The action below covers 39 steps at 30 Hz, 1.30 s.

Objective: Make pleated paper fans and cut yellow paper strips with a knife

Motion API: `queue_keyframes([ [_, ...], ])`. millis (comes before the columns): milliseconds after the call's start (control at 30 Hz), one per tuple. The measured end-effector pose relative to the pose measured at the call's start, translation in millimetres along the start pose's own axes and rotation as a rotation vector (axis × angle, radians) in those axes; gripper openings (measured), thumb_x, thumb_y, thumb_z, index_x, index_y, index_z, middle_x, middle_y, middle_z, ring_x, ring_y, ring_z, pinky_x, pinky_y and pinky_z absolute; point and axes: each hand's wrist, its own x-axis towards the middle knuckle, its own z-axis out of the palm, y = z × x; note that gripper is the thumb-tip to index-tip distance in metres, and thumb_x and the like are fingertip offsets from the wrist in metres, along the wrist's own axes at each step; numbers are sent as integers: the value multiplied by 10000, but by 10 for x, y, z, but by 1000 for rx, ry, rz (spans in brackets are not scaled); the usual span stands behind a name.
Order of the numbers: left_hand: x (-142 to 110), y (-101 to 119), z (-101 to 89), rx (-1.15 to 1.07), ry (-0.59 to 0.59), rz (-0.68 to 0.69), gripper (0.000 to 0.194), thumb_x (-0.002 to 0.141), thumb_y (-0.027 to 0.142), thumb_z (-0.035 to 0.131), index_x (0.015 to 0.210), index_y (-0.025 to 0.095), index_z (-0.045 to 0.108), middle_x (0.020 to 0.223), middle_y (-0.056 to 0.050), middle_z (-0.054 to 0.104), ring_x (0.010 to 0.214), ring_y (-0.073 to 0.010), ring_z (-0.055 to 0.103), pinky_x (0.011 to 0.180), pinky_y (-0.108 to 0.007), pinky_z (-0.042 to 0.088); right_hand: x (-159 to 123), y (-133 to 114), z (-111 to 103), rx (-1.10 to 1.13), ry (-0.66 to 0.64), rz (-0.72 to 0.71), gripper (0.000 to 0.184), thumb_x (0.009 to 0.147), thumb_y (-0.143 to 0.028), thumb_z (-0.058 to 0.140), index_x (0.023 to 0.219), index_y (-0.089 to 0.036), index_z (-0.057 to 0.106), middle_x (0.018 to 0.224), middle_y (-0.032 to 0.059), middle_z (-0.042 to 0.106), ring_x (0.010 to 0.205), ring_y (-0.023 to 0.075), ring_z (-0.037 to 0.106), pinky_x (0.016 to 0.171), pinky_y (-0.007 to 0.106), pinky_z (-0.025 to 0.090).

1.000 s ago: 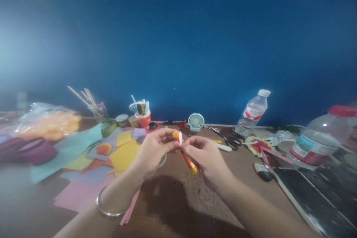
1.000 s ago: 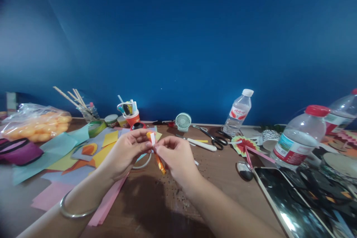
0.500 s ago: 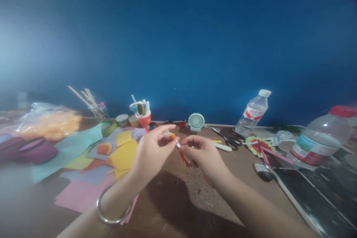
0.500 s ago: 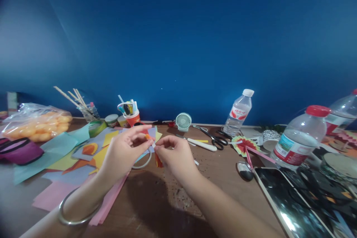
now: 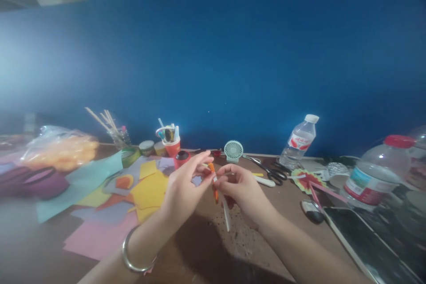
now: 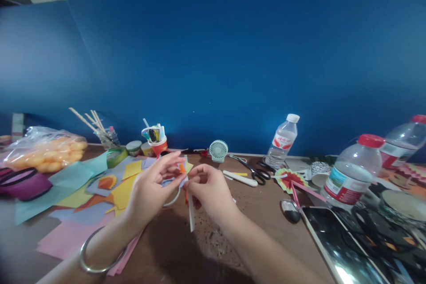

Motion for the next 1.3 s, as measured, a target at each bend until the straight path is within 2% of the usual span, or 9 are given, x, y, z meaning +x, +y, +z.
queue_keyframes([
  [67,2,6,9,-56,35,1,399,733,185,635,1117,233,539,1030,-50,603,763,-153,629,736,-282,516,1,1,3,-7,9,1,162,659,-201,601,760,-181,476,519,-66,560,339,47,415,329,157,301],
  [167,28,4,13,-176,67,-76,406,705,166,648,1084,218,511,915,-22,596,733,-140,623,690,-261,514,15,20,5,-13,35,-21,161,650,-221,621,703,-187,472,494,-74,537,340,53,414,335,168,312],
  [267,67,-19,-4,-216,33,-200,351,685,184,665,1007,190,526,781,-2,625,703,-139,618,670,-250,496,30,36,9,-65,63,-43,152,649,-243,630,636,-179,493,458,-72,505,336,60,415,342,183,320],
  [367,87,-43,-28,-213,-2,-277,323,688,229,667,984,182,546,729,-1,646,663,-133,609,628,-236,476,36,37,9,-140,84,-49,117,653,-251,625,626,-168,547,459,-56,512,343,65,414,354,193,319],
  [533,79,-49,-36,-289,28,-318,341,660,265,684,968,173,573,705,-8,647,607,-148,611,554,-244,481,44,65,-13,-222,87,-91,135,679,-273,602,607,-159,605,470,-36,525,379,72,404,385,203,298],
  [667,77,-47,-26,-337,57,-335,340,660,262,685,969,174,574,704,-2,642,599,-143,613,559,-249,507,55,105,-27,-242,96,-121,186,697,-300,592,590,-152,626,454,-31,511,396,80,402,404,212,294],
  [900,85,-73,-23,-391,24,-368,363,714,257,664,1040,186,519,746,6,628,591,-123,623,576,-241,524,40,72,-3,-262,110,-103,222,716,-305,564,569,-148,620,430,-32,486,395,82,388,406,213,293],
  [1300,74,-35,-5,-522,44,-415,414,674,240,702,1038,172,516,716,8,634,598,-134,638,548,-229,529,36,67,-12,-235,119,-92,189,698,-302,580,590,-154,629,457,-26,494,407,90,405,400,216,311],
])
